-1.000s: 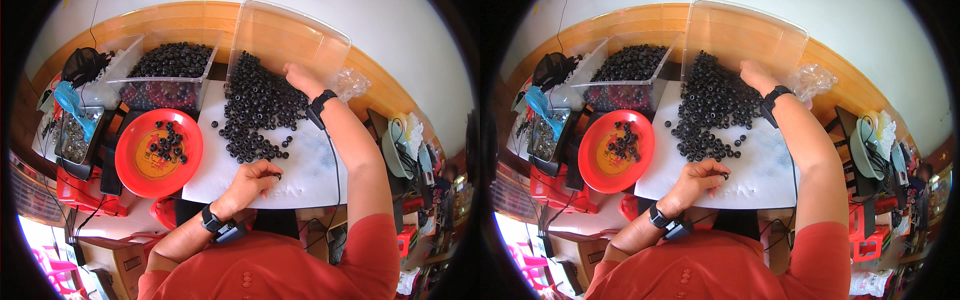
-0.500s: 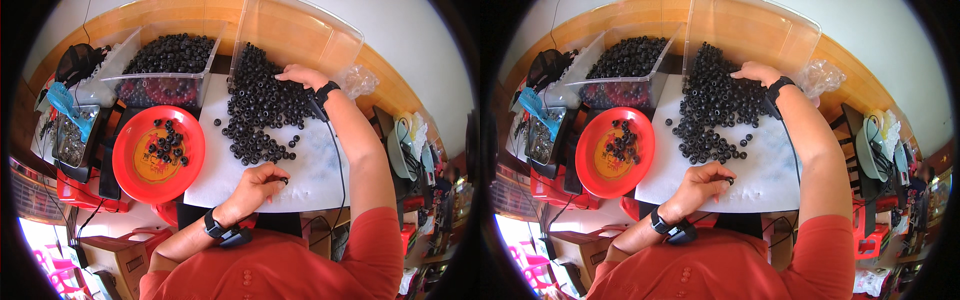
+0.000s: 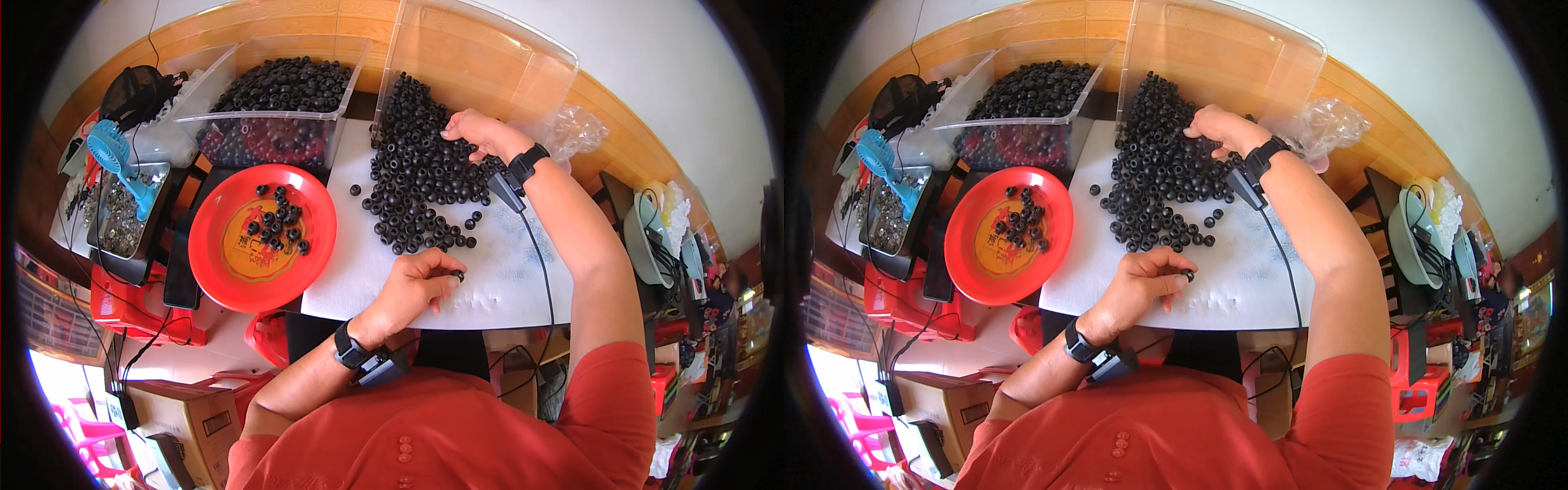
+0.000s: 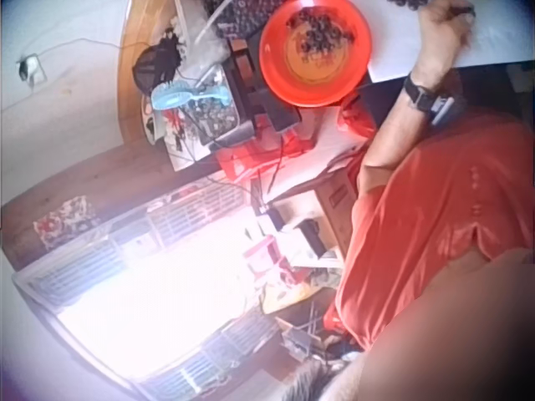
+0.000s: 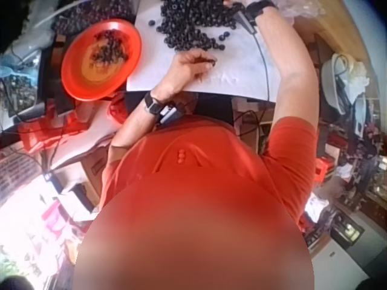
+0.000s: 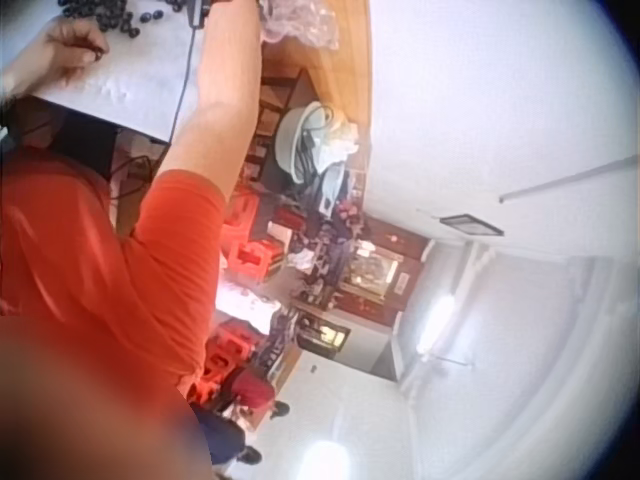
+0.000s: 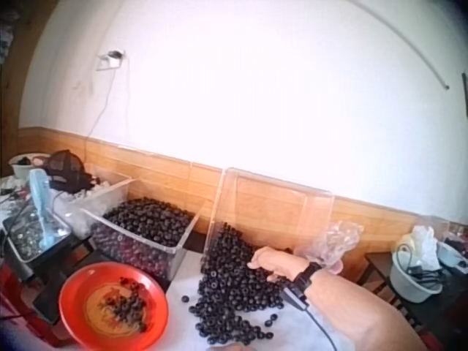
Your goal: Sorting and inspecting small black plastic shoe grommets or components on a work table.
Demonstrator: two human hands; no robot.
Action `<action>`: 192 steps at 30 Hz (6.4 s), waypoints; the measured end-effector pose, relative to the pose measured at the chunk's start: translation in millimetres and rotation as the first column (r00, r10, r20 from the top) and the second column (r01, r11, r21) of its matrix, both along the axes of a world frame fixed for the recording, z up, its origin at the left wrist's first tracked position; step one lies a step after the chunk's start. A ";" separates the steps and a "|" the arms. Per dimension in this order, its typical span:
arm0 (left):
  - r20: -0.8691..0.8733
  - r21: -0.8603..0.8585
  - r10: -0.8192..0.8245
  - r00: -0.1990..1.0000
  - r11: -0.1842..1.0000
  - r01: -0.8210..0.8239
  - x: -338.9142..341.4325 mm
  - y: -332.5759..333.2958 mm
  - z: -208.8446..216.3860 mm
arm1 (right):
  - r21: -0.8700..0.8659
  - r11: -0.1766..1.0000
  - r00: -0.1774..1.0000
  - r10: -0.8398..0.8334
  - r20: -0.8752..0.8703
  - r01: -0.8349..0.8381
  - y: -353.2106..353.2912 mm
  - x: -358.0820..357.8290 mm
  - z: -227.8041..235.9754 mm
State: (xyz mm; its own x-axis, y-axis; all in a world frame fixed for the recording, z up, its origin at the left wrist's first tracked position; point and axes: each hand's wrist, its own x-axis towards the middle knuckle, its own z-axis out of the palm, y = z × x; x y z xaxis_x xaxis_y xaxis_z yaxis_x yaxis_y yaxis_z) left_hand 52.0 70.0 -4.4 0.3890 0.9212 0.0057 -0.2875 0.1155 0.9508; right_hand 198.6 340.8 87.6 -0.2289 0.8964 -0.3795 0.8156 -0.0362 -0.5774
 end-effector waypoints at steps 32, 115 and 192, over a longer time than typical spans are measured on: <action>-0.031 0.021 0.059 0.998 0.998 -0.058 1.1 -1.3 8.7 | -0.042 0.979 0.923 0.173 -0.343 -0.199 -139.8 1.4 23.4; -0.117 0.106 0.035 0.993 0.994 -0.022 0.8 -5.0 6.3 | 0.593 0.721 0.923 0.177 0.341 -0.357 -57.4 30.5 18.4; 0.034 0.050 0.158 0.987 0.986 -0.159 -1.3 -11.8 14.8 | 0.787 0.347 0.857 0.120 0.502 -0.510 -298.7 38.1 -66.7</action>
State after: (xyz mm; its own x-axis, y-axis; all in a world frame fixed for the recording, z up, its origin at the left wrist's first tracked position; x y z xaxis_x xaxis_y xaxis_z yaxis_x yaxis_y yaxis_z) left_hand 50.7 58.2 10.4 0.2368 0.9694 0.0645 -0.3262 0.0168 0.9452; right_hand 236.7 42.2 20.8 -0.6225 0.6368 0.4549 0.7634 0.6221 0.1738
